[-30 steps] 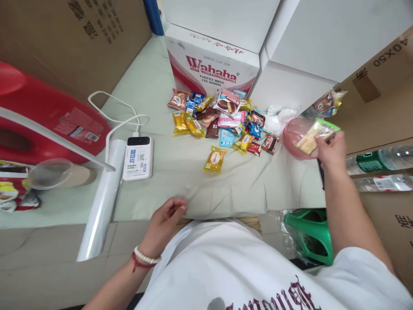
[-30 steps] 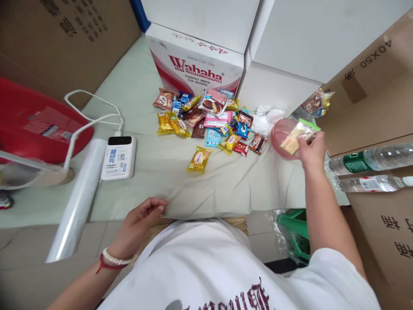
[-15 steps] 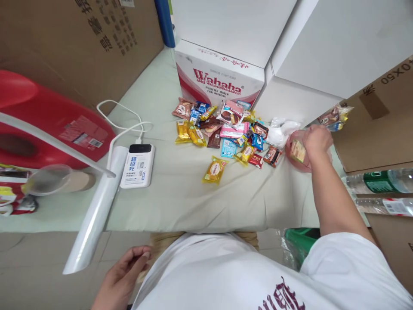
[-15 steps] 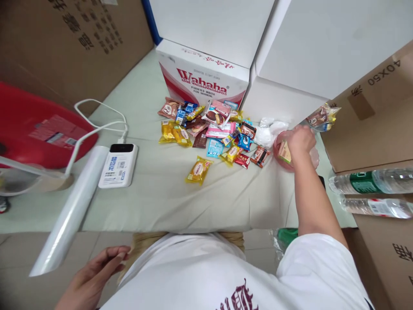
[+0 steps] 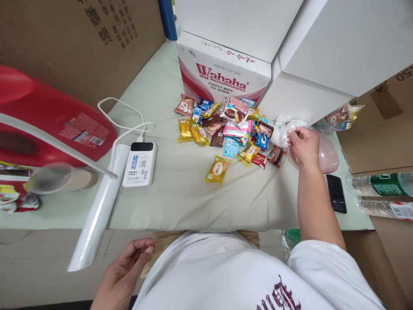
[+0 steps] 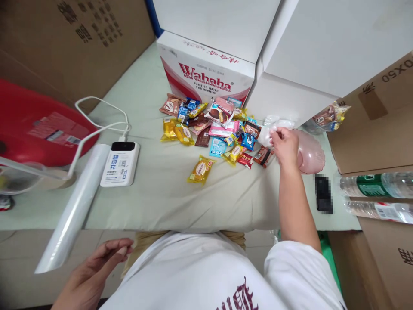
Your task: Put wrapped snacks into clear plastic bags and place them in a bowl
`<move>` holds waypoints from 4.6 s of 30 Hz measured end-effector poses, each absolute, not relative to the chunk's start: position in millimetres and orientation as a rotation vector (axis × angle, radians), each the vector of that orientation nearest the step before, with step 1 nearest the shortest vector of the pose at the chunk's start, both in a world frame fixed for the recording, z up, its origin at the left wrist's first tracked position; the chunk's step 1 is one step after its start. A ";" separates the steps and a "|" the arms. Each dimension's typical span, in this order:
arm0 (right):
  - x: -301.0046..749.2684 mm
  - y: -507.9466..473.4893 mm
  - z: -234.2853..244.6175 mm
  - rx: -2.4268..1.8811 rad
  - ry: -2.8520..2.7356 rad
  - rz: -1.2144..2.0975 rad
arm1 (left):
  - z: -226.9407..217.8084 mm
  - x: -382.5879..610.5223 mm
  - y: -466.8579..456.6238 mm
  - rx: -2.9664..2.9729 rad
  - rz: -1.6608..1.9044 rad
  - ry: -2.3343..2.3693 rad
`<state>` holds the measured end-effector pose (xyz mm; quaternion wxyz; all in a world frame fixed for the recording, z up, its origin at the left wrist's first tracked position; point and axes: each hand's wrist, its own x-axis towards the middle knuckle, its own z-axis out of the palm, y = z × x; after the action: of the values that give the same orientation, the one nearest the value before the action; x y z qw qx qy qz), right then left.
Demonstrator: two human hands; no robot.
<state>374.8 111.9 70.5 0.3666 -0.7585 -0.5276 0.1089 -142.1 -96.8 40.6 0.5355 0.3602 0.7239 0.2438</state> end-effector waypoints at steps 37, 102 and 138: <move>172.2 -24.5 55.7 -1.422 -1.388 1.393 | 29.2 -15.9 3.0 1.050 0.900 1.079; 218.2 -73.8 25.0 -1.473 -0.836 1.298 | 24.8 -28.7 -13.9 0.697 0.913 0.906; 207.5 -95.9 38.0 -1.427 -1.713 0.720 | 17.6 -31.3 -6.4 1.005 1.015 1.248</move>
<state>207.5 -95.9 38.0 0.3890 -0.5610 -0.6736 0.2831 -31.3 -6.4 17.6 0.5832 0.4303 0.5345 0.4348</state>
